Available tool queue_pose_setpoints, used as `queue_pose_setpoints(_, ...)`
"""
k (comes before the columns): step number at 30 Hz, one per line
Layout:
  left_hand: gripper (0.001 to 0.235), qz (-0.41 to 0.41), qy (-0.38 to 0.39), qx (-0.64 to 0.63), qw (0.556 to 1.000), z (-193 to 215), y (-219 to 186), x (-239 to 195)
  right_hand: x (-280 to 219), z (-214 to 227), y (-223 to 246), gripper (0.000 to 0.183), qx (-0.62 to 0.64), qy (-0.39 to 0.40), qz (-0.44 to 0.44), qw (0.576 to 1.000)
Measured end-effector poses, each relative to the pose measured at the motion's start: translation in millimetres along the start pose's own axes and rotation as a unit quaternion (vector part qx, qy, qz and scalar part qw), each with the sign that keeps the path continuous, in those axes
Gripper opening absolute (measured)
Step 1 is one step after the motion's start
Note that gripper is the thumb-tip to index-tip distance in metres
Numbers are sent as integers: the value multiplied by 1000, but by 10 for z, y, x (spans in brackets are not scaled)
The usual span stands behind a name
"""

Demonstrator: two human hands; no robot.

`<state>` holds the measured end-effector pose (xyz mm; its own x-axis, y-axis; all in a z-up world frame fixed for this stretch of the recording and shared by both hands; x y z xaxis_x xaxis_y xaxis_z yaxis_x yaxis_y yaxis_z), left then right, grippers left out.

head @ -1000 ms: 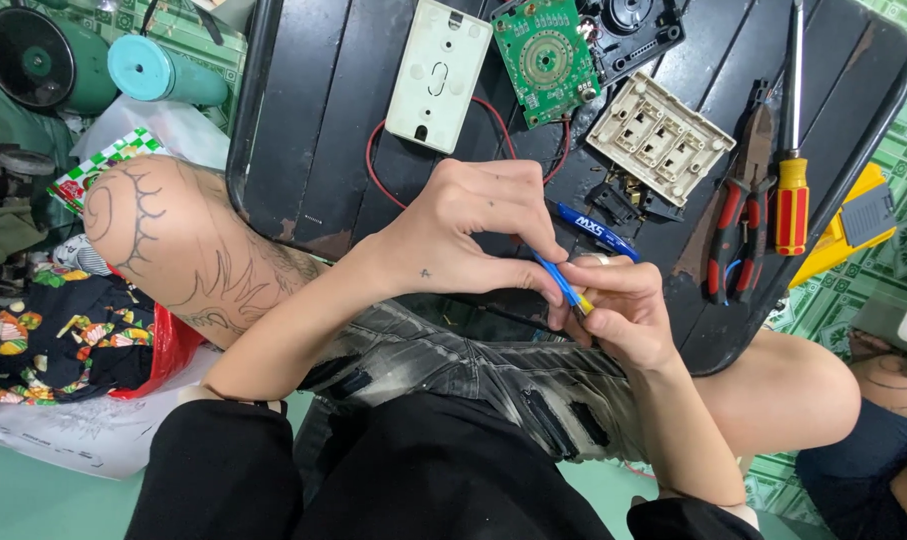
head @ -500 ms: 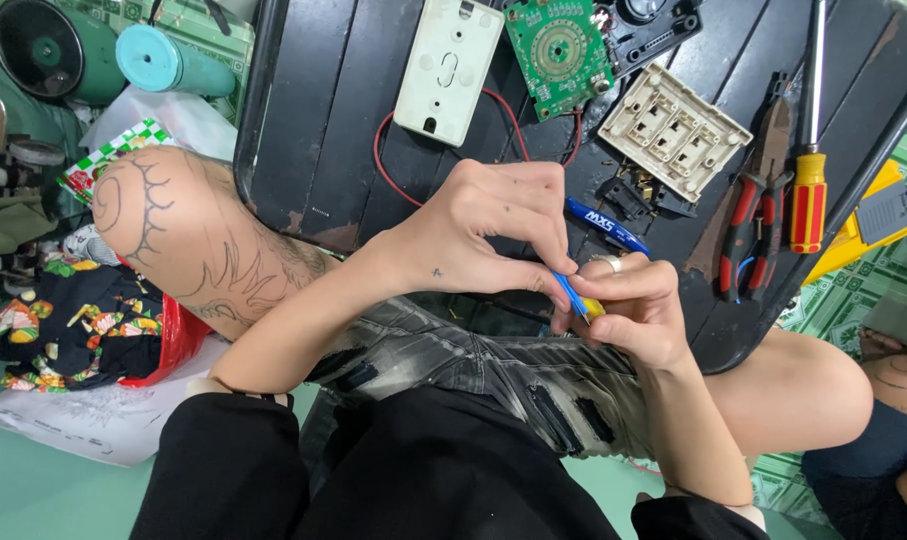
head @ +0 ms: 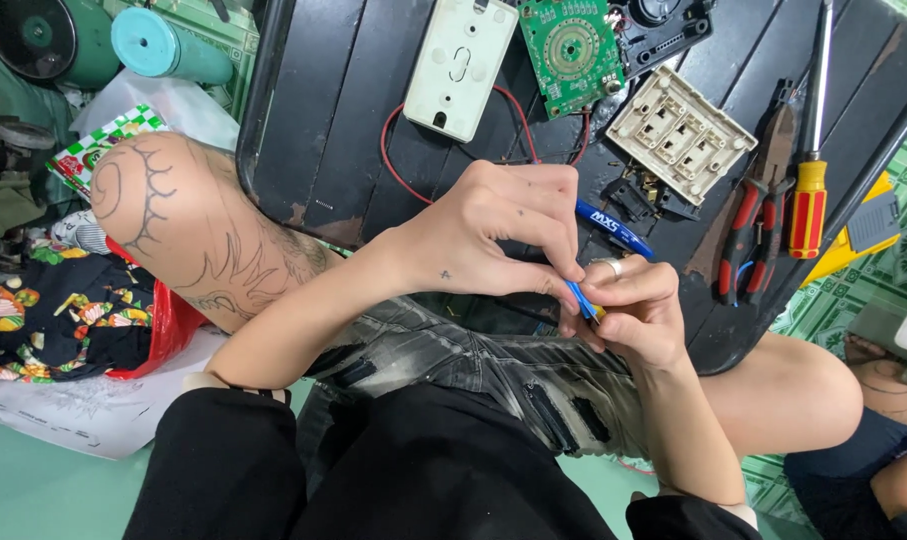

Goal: The person sits on the floor and uses a yellow utility knife to strip the insulation from blue wires. They then use pliers to twist the exposed wire ends and connect them to a circuit board and a white plastic housing.

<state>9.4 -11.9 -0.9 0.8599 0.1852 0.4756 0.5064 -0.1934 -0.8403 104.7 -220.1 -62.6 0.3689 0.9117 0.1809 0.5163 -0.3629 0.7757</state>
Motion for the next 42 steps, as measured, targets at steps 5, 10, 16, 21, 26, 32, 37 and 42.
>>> queue_pose_setpoints(5, 9, -2, -2, -3, 1000, -2, 11, -10, -27, 60, -45, 35, 14, -4, 1, 1000)
queue_pose_setpoints(10, 9, -8, 8, 5, 1000, 7, 30, -28, -6, 27, -28, 34, 7, -6, -5, 1000)
queue_pose_setpoints(16, 9, -16, 12, 16, 1000, 6, 39, -32, 1, 16, -17, 31, -30, -6, -1, 1000)
queue_pose_setpoints(21, 10, -15, 7, 11, 1000, -6, 51, -42, 14, 4, -18, 31, -22, -12, -1, 1000)
queue_pose_setpoints(26, 10, -15, 8, 8, 1000, -11, 54, -50, -11, 16, -38, 31, -19, -16, -5, 1000)
queue_pose_setpoints(32, 9, -19, 5, 11, 1000, -28, 14, -4, -27, 46, -42, 35, -19, -19, -12, 1000)
queue_pose_setpoints(37, 6, -66, 42, 33, 996, 44, -190, 183, -28, 8, 72, 37, -195, -39, 4, 980)
queue_pose_setpoints(42, 6, -27, 37, 124, 991, 51, -241, 280, 115, -102, 26, 34, -60, -13, 44, 997)
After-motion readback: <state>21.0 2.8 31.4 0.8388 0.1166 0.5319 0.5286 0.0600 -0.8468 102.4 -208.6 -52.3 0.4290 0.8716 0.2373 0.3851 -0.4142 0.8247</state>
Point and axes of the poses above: each hand's wrist, its own x-axis towards the middle knuckle, its own z-axis out of the back of the hand, y = z × x, the point moved 1 cm from there along x, towards the middle knuckle, and after that the axes turned 9 degrees about -x, right-handed, at the moved point
